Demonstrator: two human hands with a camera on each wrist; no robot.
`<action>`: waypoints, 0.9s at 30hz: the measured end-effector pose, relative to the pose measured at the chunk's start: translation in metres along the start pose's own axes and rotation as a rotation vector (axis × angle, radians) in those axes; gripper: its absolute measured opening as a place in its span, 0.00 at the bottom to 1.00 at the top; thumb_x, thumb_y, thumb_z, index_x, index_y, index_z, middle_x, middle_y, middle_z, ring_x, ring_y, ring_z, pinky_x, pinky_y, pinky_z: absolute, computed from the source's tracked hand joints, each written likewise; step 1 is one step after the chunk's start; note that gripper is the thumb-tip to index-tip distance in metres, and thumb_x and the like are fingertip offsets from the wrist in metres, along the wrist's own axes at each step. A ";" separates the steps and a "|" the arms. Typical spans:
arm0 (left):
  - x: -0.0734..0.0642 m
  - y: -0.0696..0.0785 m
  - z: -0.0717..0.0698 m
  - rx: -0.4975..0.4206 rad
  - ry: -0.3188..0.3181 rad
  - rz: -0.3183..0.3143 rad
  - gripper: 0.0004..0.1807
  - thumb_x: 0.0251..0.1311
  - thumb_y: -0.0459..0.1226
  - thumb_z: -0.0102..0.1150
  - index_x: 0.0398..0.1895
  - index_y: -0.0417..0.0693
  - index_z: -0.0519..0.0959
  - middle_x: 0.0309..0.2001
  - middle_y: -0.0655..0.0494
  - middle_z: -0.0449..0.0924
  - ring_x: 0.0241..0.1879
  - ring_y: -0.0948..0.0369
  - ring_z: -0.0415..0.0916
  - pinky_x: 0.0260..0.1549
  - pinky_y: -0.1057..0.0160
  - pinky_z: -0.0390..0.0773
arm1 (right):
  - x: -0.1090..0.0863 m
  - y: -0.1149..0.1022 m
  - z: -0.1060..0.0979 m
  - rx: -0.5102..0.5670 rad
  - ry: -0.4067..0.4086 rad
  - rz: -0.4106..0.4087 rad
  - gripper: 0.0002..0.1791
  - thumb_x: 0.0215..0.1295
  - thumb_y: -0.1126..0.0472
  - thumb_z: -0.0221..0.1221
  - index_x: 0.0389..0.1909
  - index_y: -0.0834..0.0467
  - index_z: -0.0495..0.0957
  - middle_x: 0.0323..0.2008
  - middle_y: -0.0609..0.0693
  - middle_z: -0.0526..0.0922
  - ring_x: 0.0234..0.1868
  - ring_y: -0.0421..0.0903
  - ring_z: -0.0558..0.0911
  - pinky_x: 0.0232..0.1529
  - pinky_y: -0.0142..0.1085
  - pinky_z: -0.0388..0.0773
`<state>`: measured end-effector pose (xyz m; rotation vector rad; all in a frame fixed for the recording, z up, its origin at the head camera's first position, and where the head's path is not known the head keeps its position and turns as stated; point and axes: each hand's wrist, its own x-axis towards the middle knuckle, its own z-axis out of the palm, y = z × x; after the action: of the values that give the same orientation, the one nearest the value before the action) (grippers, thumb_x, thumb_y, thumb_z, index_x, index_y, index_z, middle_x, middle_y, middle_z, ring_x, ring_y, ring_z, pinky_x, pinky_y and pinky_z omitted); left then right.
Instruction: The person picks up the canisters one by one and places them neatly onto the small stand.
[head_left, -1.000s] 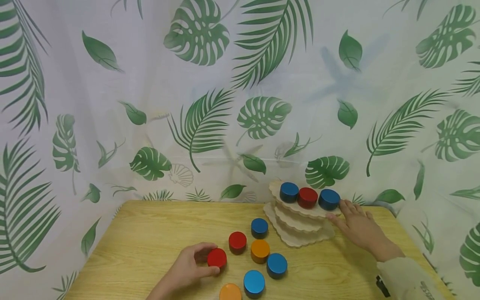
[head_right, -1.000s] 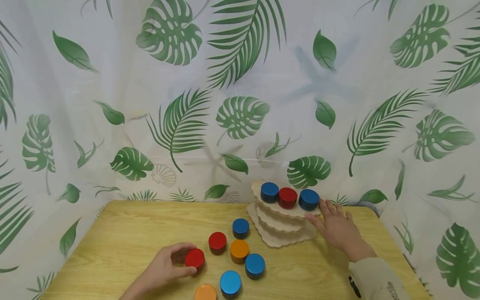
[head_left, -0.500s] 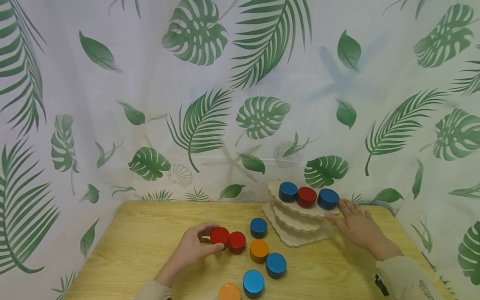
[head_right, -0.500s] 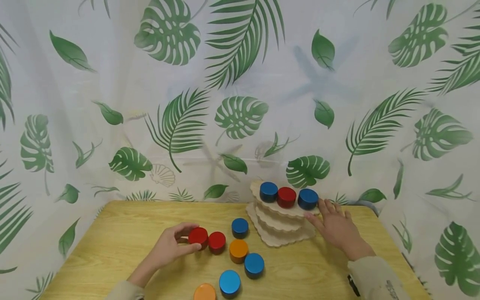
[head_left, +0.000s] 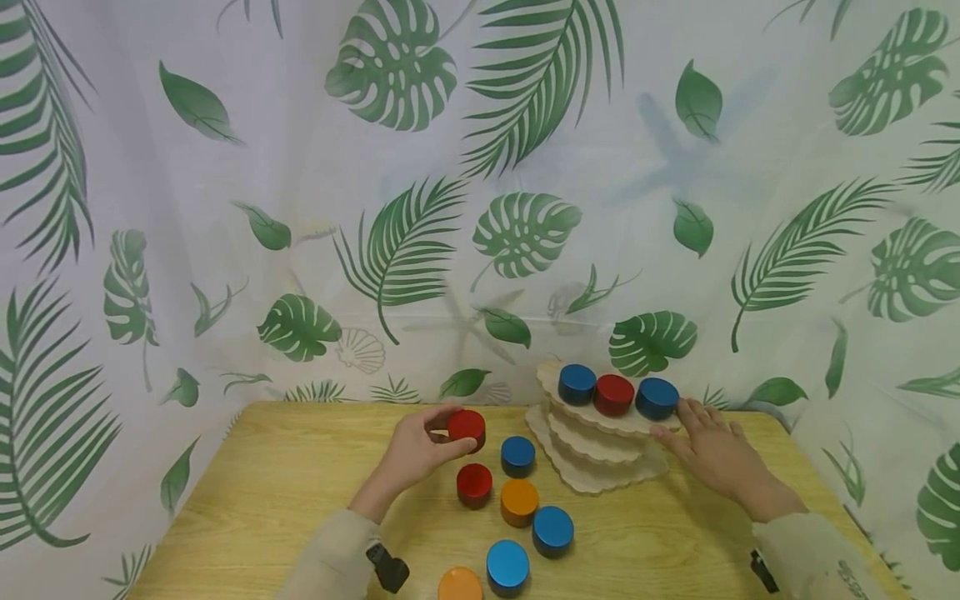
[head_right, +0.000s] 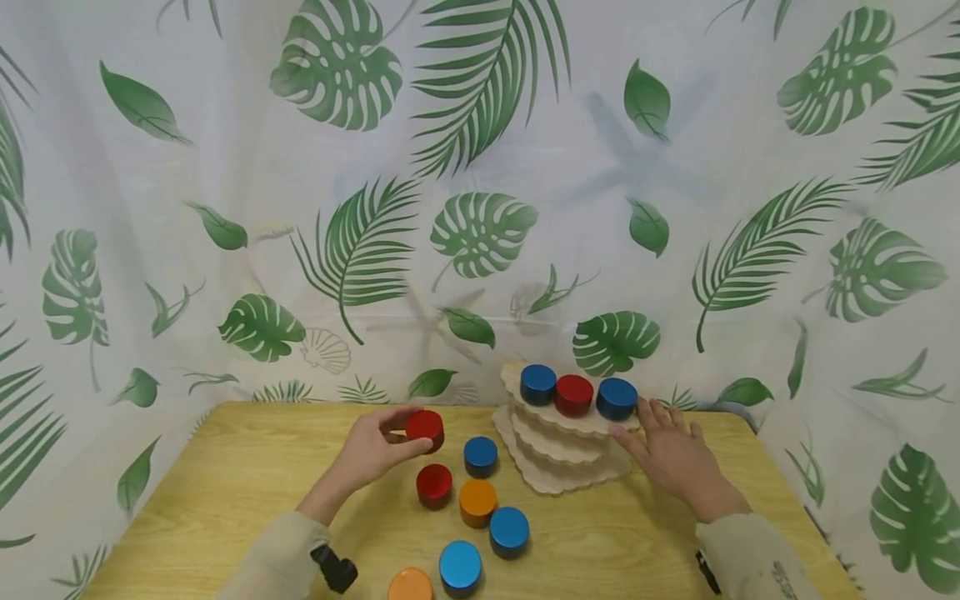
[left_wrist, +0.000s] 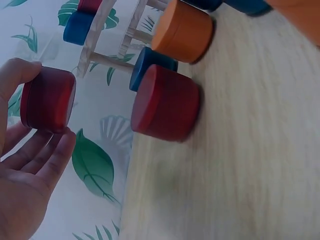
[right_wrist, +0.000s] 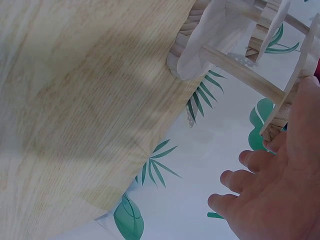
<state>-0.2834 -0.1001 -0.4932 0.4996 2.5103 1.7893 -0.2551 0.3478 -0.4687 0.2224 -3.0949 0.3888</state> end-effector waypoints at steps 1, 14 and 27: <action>0.004 0.002 0.002 -0.001 -0.001 0.007 0.31 0.60 0.42 0.78 0.66 0.44 0.81 0.54 0.48 0.87 0.52 0.54 0.84 0.51 0.61 0.87 | 0.000 0.000 0.000 0.001 -0.001 0.001 0.51 0.82 0.32 0.42 0.77 0.77 0.56 0.76 0.80 0.55 0.74 0.84 0.56 0.68 0.80 0.55; 0.043 0.029 0.030 0.031 -0.013 0.071 0.31 0.60 0.42 0.77 0.66 0.44 0.80 0.57 0.47 0.85 0.47 0.54 0.85 0.48 0.61 0.87 | -0.001 0.003 0.001 0.018 -0.002 0.004 0.50 0.82 0.32 0.41 0.78 0.76 0.55 0.77 0.80 0.55 0.75 0.83 0.54 0.68 0.80 0.54; 0.068 0.044 0.045 0.059 0.014 0.049 0.31 0.61 0.42 0.76 0.67 0.44 0.80 0.59 0.47 0.86 0.50 0.50 0.85 0.48 0.60 0.87 | -0.002 0.000 0.000 0.011 0.002 -0.003 0.50 0.82 0.33 0.41 0.77 0.76 0.56 0.76 0.80 0.55 0.75 0.83 0.55 0.67 0.81 0.55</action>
<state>-0.3277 -0.0275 -0.4566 0.5576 2.5889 1.7457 -0.2532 0.3486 -0.4685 0.2274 -3.0907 0.4059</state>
